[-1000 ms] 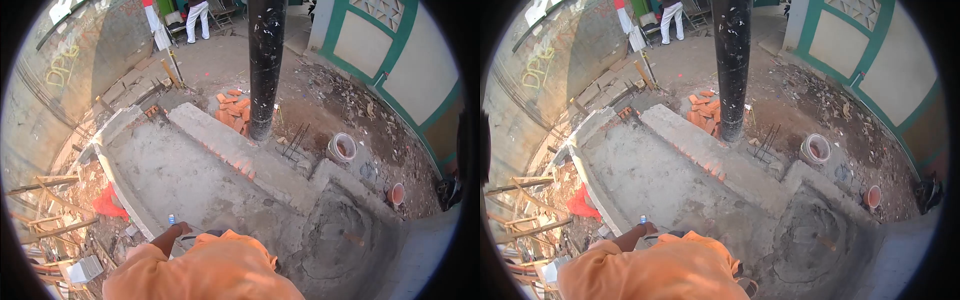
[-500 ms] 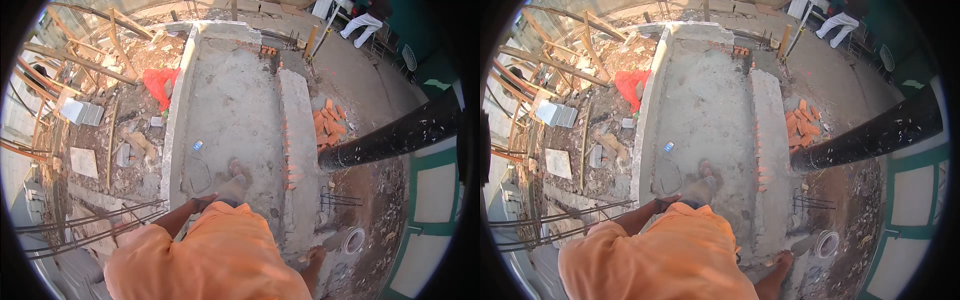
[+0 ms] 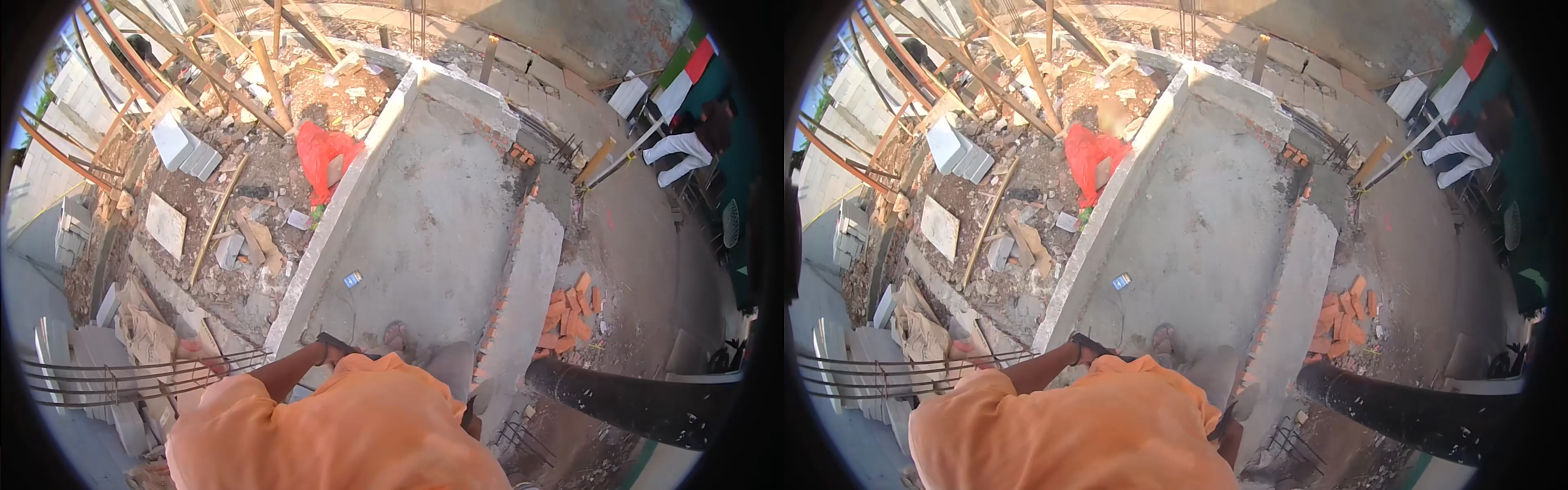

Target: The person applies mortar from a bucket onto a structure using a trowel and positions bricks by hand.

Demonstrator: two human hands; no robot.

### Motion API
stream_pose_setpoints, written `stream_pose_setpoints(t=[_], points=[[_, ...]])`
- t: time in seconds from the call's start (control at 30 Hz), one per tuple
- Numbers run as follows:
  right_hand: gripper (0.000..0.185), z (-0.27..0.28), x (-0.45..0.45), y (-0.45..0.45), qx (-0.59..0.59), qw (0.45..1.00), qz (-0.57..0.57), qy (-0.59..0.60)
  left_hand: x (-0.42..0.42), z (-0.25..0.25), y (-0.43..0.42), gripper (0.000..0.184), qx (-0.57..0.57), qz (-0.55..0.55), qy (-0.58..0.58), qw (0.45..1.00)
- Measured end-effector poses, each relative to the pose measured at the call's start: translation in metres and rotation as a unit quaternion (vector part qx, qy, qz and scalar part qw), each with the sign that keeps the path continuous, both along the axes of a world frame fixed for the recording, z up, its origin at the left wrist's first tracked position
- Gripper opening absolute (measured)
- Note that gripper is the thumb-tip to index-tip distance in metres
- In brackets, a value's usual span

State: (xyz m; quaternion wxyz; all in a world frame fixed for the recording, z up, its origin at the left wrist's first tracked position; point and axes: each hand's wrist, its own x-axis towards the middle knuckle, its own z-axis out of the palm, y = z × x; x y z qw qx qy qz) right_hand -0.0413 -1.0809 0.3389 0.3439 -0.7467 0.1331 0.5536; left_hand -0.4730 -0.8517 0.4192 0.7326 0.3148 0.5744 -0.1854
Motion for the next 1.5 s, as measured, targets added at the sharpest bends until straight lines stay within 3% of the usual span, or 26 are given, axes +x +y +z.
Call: stream_pose_setpoints(t=[0.23,0.33,0.37,0.4,0.43,0.47,0.5,0.6,0.63,0.7,0.77,0.87,0.97,1.1,1.17,1.23,1.27,1.33,1.4,1.5], points=[[0.009,-0.025,0.072,0.145,-0.012,0.995,0.093,0.028,0.031,-0.003,0.041,0.044,0.027,0.036,0.001,0.999],[0.009,-0.04,0.114,0.229,-0.017,0.988,0.146,0.04,0.032,-0.054,0.055,0.033,0.227,-0.105,-0.091,0.964],[0.009,-0.043,0.13,0.261,-0.016,0.985,0.165,0.044,0.052,-0.025,0.08,0.033,0.315,-0.237,0.01,0.919],[0.009,-0.043,0.15,0.291,-0.017,0.982,0.183,0.046,0.066,-0.026,0.097,0.032,0.253,-0.068,-0.028,0.965],[0.009,-0.043,0.169,0.317,-0.019,0.978,0.201,0.046,0.076,-0.026,0.101,0.032,0.174,0.102,-0.072,0.977],[0.009,-0.038,0.189,0.344,-0.018,0.976,0.212,0.046,0.091,-0.015,0.102,0.031,0.086,0.267,-0.115,0.953],[0.009,-0.032,0.21,0.37,-0.015,0.974,0.222,0.046,0.107,-0.003,0.112,0.028,0.06,0.361,-0.076,0.927],[0.01,-0.01,0.258,0.46,0.035,0.974,0.22,0.047,0.157,0.053,0.152,0.033,0.132,0.332,0.112,0.927],[0.009,-0.004,0.271,0.495,0.068,0.973,0.214,0.048,0.163,0.051,0.153,0.028,0.125,0.415,0.066,0.899],[0.008,0.005,0.299,0.566,0.097,0.96,0.264,0.019,0.171,0.021,0.137,0.029,0.347,0.238,0.128,0.898],[0.007,0.011,0.315,0.624,0.111,0.934,0.338,0.002,0.183,-0.011,0.117,0.03,0.41,0.153,0.179,0.881],[0.007,0.027,0.321,0.69,0.137,0.914,0.382,0.012,0.221,-0.033,0.107,0.029,0.211,0.275,0.156,0.925],[0.008,0.032,0.295,0.718,0.114,0.915,0.387,-0.015,0.263,-0.038,0.115,0.029,0.086,0.423,0.069,0.899],[0.012,-0.002,0.255,0.713,0.088,0.907,0.412,-0.006,0.295,-0.042,0.149,0.028,0.052,0.524,-0.032,0.849],[0.009,0.008,0.23,0.709,0.012,0.871,0.491,-0.028,0.299,-0.042,0.177,0.028,0.047,0.552,-0.066,0.83],[0.012,-0.042,0.236,0.71,-0.013,0.836,0.548,0.0,0.294,-0.044,0.208,0.028,0.049,0.569,-0.089,0.816],[0.011,-0.061,0.245,0.708,0.066,0.712,0.697,-0.051,0.288,-0.045,0.225,0.028,0.051,0.575,-0.097,0.811],[0.018,-0.028,0.231,0.724,0.071,0.617,0.784,-0.022,0.277,-0.043,0.258,0.029,0.047,0.583,-0.109,0.804],[0.018,-0.027,0.217,0.75,0.054,0.625,0.778,-0.03,0.263,-0.042,0.291,0.029,0.044,0.588,-0.118,0.799],[0.017,-0.03,0.183,0.805,0.019,0.716,0.697,-0.016,0.237,-0.042,0.34,0.03,0.046,0.602,-0.136,0.785]])
